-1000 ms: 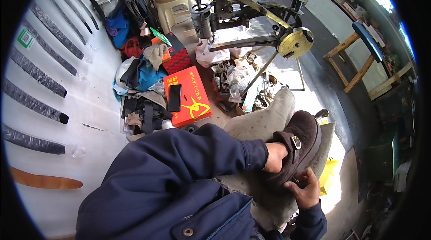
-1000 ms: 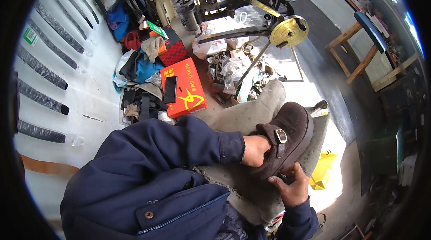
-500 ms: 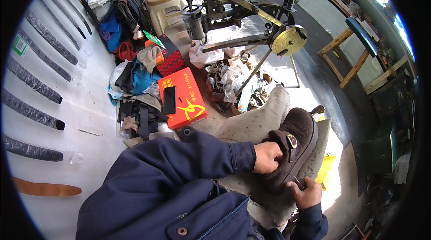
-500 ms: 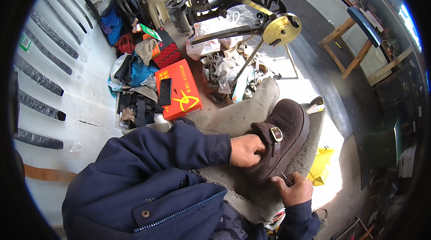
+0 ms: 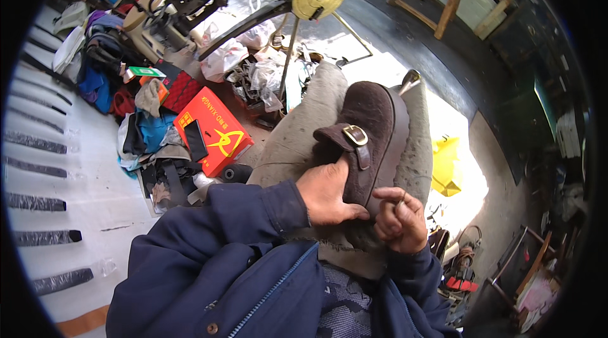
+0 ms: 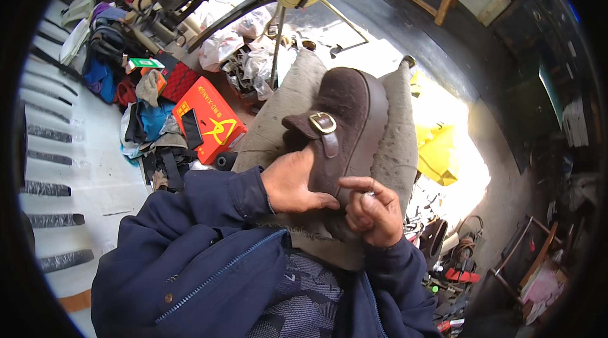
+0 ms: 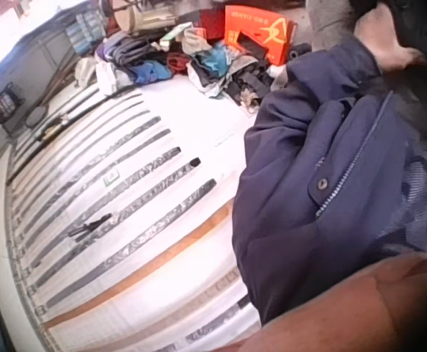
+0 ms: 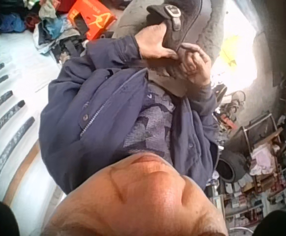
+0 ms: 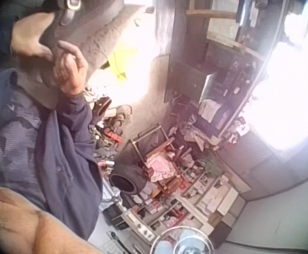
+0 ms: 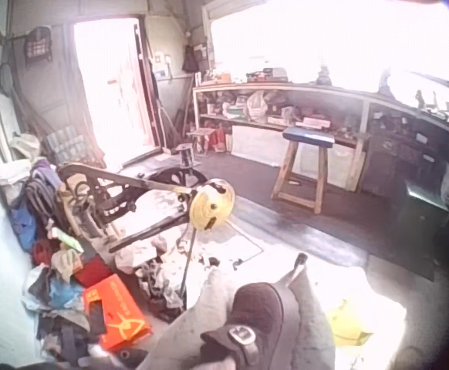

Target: The person stitches the side seam of a brown boot using a needle and thread. They repeatedly insert the needle, pull the thread through, and tighten the stitches along the seam while holding the boot steady on a padded rest.

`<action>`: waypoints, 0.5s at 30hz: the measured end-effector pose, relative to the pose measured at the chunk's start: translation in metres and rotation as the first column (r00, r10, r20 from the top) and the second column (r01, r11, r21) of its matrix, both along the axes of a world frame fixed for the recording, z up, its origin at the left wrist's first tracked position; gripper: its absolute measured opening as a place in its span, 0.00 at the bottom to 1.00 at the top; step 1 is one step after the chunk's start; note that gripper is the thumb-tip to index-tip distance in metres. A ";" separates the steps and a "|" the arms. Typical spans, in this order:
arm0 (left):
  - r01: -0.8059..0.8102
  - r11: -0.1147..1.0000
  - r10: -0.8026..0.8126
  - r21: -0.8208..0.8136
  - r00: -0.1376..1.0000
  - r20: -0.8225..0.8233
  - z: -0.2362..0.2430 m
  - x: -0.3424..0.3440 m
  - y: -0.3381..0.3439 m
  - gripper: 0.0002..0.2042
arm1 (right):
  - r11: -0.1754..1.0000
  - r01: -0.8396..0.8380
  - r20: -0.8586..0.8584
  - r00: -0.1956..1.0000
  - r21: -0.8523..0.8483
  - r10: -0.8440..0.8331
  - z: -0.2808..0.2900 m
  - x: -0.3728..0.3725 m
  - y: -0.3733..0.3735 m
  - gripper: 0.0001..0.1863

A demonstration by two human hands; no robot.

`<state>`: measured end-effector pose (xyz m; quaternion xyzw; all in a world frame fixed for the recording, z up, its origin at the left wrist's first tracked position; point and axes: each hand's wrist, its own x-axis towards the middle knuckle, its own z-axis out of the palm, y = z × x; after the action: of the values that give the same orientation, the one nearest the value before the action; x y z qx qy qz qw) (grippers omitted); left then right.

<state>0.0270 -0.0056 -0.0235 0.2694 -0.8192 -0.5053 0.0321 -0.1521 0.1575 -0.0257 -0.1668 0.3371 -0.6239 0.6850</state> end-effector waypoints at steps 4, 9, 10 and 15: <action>0.026 0.999 -0.026 -0.023 1.000 0.016 0.002 -0.005 -0.005 0.40 | 0.937 0.329 0.017 0.944 -0.116 -0.329 0.005 -0.016 0.025 0.15; -0.045 0.983 0.022 0.181 0.991 0.130 0.004 -0.018 -0.006 0.27 | 0.966 0.256 -0.862 0.483 -0.031 -0.155 -0.017 0.000 0.051 0.19; -0.061 0.984 0.053 0.169 0.997 0.053 0.004 -0.019 -0.005 0.27 | 0.958 0.280 -0.839 0.504 -0.064 -0.204 -0.023 0.003 0.053 0.20; -0.022 0.947 0.014 0.320 1.000 0.027 -0.001 -0.021 -0.007 0.30 | 0.896 0.425 -0.690 0.611 -0.127 -0.388 -0.048 0.010 0.049 0.24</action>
<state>0.0057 -0.0127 -0.0247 0.2848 -0.7242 -0.6278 -0.0176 -0.1425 0.2068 -0.0737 -0.2924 0.6148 -0.6435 0.3500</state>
